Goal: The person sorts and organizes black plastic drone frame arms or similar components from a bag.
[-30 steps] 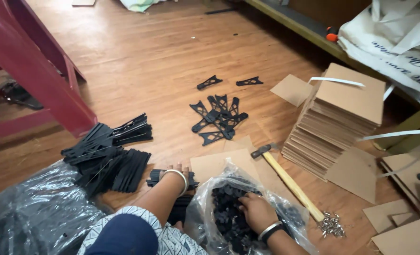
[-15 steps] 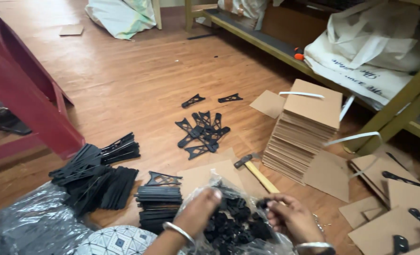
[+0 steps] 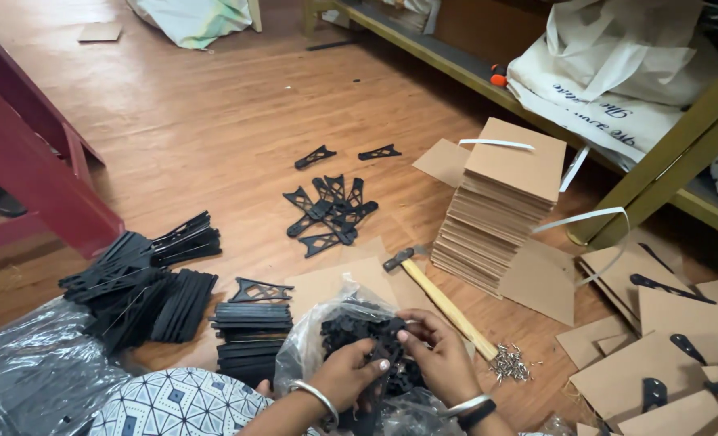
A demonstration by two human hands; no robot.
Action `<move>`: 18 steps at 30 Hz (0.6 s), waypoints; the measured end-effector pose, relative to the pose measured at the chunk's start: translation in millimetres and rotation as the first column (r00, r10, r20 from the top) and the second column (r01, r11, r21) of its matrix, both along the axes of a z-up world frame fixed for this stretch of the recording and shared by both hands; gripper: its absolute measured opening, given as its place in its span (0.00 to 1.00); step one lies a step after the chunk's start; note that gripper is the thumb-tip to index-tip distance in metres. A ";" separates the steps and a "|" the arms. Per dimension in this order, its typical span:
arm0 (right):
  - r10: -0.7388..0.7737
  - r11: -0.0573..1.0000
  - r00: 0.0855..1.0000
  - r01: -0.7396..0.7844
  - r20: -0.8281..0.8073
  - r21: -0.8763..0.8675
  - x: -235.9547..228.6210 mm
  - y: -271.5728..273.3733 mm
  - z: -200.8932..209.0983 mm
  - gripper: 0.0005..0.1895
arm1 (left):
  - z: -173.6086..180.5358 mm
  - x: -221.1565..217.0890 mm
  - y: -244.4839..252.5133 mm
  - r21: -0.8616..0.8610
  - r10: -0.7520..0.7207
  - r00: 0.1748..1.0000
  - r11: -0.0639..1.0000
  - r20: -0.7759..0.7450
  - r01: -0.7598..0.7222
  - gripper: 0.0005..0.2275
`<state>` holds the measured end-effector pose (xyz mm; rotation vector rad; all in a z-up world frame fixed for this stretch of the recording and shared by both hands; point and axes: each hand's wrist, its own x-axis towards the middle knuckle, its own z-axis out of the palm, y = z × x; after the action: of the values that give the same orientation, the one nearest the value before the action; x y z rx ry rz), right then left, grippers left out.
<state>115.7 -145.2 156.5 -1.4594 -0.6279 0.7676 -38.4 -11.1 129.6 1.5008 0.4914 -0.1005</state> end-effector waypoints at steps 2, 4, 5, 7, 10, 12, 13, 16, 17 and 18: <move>0.018 0.999 1.000 -0.017 0.013 -0.048 6.1 1.1 -14.1 0.15 | 8.1 -0.3 -0.8 -0.007 0.023 0.999 1.000 0.038 -0.022 0.07; 0.102 0.995 0.995 -0.101 0.017 -0.023 11.4 -1.7 -24.5 0.17 | 32.5 -2.8 -4.3 0.042 0.075 0.997 0.996 -0.007 -0.075 0.07; 0.098 0.995 0.995 -0.098 0.017 -0.024 12.0 -2.1 -25.9 0.17 | 22.3 -2.1 -3.8 0.042 0.071 0.997 0.997 -0.008 -0.071 0.07; 0.136 0.989 0.973 -0.144 -0.187 -0.035 13.7 -4.0 -28.0 0.17 | 2.2 0.0 -3.6 0.177 0.098 0.981 0.976 0.168 -0.127 0.08; 0.115 0.989 0.956 -0.134 -0.269 -0.055 5.0 0.6 -11.8 0.17 | -22.3 8.7 -1.6 0.128 0.199 0.954 0.965 0.222 -0.231 0.07; 0.084 0.992 0.966 -0.105 -0.245 -0.076 0.8 3.5 -6.2 0.16 | -42.2 15.8 -0.3 -0.025 0.250 0.944 0.968 0.214 -0.250 0.07; 0.052 0.993 0.974 -0.074 -0.220 -0.096 -1.3 5.8 -3.5 0.16 | -52.3 19.1 1.0 -0.177 0.298 0.933 0.948 0.201 -0.264 0.08; 0.077 0.997 0.990 -0.080 -0.115 -0.024 7.6 9.7 -38.7 0.17 | -25.3 14.0 6.5 -0.449 0.362 0.925 0.850 0.118 -0.276 0.08; 0.079 0.996 0.990 -0.082 -0.116 -0.025 5.5 11.2 -33.1 0.17 | -19.3 13.8 8.7 -0.450 0.365 0.924 0.848 0.116 -0.278 0.08; 0.043 0.997 0.992 -0.051 -0.122 -0.065 3.0 12.9 -27.9 0.16 | -13.4 13.3 11.3 -0.474 0.407 0.913 0.810 0.034 -0.344 0.08</move>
<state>118.7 -132.4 128.7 -1.4530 -0.5502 0.9144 -25.1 0.2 116.2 0.9136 0.6011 0.1883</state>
